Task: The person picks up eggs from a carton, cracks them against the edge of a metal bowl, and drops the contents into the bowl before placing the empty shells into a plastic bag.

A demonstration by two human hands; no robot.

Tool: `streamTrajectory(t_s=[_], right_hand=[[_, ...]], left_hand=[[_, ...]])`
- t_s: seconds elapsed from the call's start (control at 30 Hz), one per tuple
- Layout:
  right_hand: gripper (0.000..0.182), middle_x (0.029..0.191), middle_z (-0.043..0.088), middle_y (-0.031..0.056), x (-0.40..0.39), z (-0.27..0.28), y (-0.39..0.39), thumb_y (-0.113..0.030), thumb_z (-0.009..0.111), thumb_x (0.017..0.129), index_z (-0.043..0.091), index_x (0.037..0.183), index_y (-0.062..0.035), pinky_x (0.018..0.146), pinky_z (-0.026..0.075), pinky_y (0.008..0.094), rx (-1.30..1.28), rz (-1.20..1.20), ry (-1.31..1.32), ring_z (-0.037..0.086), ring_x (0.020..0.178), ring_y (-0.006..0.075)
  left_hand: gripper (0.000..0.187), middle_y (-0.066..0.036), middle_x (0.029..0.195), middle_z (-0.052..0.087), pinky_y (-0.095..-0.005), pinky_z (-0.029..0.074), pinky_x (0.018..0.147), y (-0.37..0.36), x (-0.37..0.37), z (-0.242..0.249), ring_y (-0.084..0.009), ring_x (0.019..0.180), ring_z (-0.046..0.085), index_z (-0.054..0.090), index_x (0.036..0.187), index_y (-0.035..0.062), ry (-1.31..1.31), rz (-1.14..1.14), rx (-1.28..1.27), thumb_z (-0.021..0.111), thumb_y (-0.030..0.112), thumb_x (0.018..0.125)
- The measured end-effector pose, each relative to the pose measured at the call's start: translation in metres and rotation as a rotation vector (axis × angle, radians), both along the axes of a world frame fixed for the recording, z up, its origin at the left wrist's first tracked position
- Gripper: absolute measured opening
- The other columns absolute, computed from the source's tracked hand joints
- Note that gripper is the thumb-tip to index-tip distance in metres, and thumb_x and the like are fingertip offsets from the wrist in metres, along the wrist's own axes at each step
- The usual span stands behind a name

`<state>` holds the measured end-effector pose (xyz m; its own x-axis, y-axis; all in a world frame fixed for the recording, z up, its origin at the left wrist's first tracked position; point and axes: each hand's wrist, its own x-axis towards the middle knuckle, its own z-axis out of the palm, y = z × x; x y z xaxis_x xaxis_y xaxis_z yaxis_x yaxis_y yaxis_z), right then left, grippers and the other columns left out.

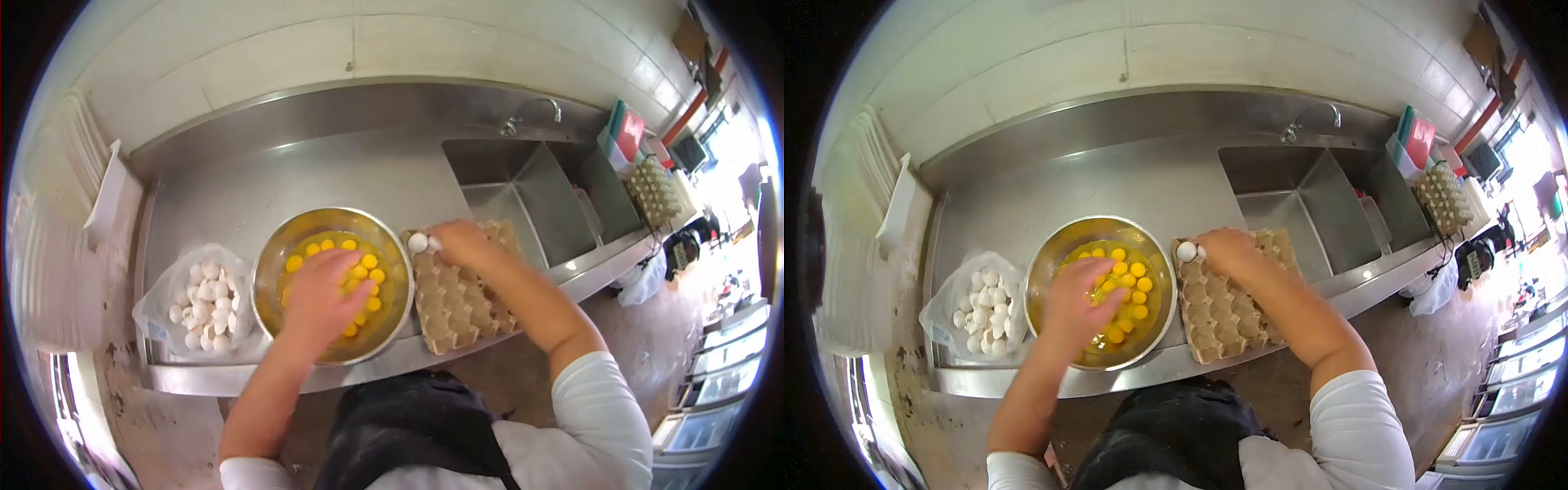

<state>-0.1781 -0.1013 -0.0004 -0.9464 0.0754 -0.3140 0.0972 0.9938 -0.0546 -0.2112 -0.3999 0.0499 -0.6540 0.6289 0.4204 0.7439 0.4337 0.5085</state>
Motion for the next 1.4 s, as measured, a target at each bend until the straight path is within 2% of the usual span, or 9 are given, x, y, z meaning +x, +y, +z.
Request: streamTrajectory(t_s=[0.33, 0.43, 0.5, 0.6, 0.8, 0.9, 1.03, 1.1, 1.4], right_hand=[[0.033, 0.101, 0.064, 0.0122, 0.034, -0.032, 0.025, -0.010, 0.067, 0.077, 0.061, 0.110, -0.0091, 0.082, 0.051, 0.0421, -0.382, -0.129, 0.529, 0.064, 0.095, 0.0273], [0.026, 0.090, 0.061, 0.0103, 0.057, -0.036, 0.026, -0.015, 0.058, 0.085, 0.059, 0.109, -0.0065, 0.074, 0.050, 0.0392, -0.880, -0.600, 0.711, 0.063, 0.082, 0.0214], [0.034, 0.079, 0.057, 0.0059, 0.082, -0.023, 0.027, -0.033, 0.046, 0.092, 0.061, 0.105, -0.0047, 0.064, 0.046, 0.0353, -2.026, -1.027, 0.291, 0.056, 0.067, 0.0170], [0.049, 0.068, 0.054, 0.0031, 0.111, -0.020, 0.004, -0.045, 0.033, 0.093, 0.062, 0.100, -0.0058, 0.058, 0.041, 0.0334, -2.258, -1.117, -0.115, 0.051, 0.058, 0.0181], [0.057, 0.073, 0.061, 0.0074, 0.155, -0.027, -0.083, -0.051, 0.026, 0.099, 0.061, 0.098, -0.0057, 0.059, 0.047, 0.0341, -2.091, -0.875, -0.360, 0.059, 0.063, 0.0227], [0.043, 0.091, 0.067, 0.0103, 0.177, -0.023, -0.109, -0.040, 0.034, 0.103, 0.058, 0.116, -0.0060, 0.065, 0.051, 0.0286, -2.032, -0.748, -0.423, 0.065, 0.075, 0.0194], [0.042, 0.109, 0.063, 0.0059, 0.205, -0.024, -0.140, -0.026, 0.056, 0.098, 0.051, 0.136, -0.0095, 0.069, 0.050, 0.0266, -1.703, -0.658, -0.175, 0.062, 0.085, 0.0129], [0.044, 0.109, 0.062, 0.0050, 0.222, -0.049, -0.155, -0.023, 0.061, 0.096, 0.051, 0.136, -0.0074, 0.075, 0.052, 0.0286, -1.315, -0.456, 0.381, 0.062, 0.086, 0.0136], [0.046, 0.116, 0.063, 0.0152, 0.238, -0.077, -0.176, -0.015, 0.075, 0.081, 0.062, 0.125, -0.0105, 0.079, 0.055, 0.0369, -0.811, -0.379, 0.794, 0.066, 0.096, 0.0321]], left_hand=[[0.027, -0.011, 0.098, 0.067, -0.0446, 0.047, 0.088, 0.187, -0.044, -0.059, -0.0295, 0.101, 0.063, 0.067, 0.100, 0.0097, 0.066, -0.214, -0.790, 0.071, 0.023, 0.077], [0.027, -0.011, 0.100, 0.067, -0.0451, 0.047, 0.087, 0.195, -0.050, -0.069, -0.0290, 0.100, 0.063, 0.068, 0.101, 0.0115, 0.044, -0.222, -0.862, 0.071, 0.022, 0.077], [0.026, -0.011, 0.100, 0.067, -0.0453, 0.047, 0.087, 0.193, -0.054, -0.076, -0.0293, 0.099, 0.064, 0.068, 0.101, 0.0118, 0.063, -0.218, -0.864, 0.071, 0.022, 0.076], [0.027, -0.011, 0.102, 0.066, -0.0452, 0.047, 0.088, 0.192, -0.052, -0.081, -0.0292, 0.099, 0.064, 0.067, 0.101, 0.0116, 0.043, -0.219, -0.770, 0.071, 0.021, 0.077], [0.032, -0.012, 0.106, 0.064, -0.0442, 0.051, 0.083, 0.164, -0.033, -0.040, -0.0288, 0.097, 0.064, 0.063, 0.105, 0.0096, -0.022, -0.143, -0.581, 0.069, 0.016, 0.074], [0.033, -0.013, 0.103, 0.062, -0.0415, 0.054, 0.081, 0.117, -0.013, -0.015, -0.0276, 0.094, 0.065, 0.059, 0.103, 0.0061, -0.311, -0.176, -0.025, 0.065, 0.009, 0.070], [0.048, -0.013, 0.102, 0.060, -0.0368, 0.054, 0.083, 0.028, 0.024, 0.000, -0.0308, 0.095, 0.064, 0.054, 0.101, 0.0010, -1.394, -0.216, 0.535, 0.048, -0.007, 0.054], [0.053, -0.015, 0.106, 0.060, -0.0368, 0.050, 0.089, -0.011, 0.050, -0.017, -0.0299, 0.101, 0.063, 0.055, 0.099, 0.0023, -1.379, -0.231, 0.484, 0.043, -0.010, 0.049], [0.036, -0.018, 0.108, 0.062, -0.0387, 0.052, 0.088, -0.090, 0.123, -0.057, -0.0298, 0.102, 0.063, 0.060, 0.095, 0.0008, -1.877, -0.199, 0.588, 0.048, -0.004, 0.062]])
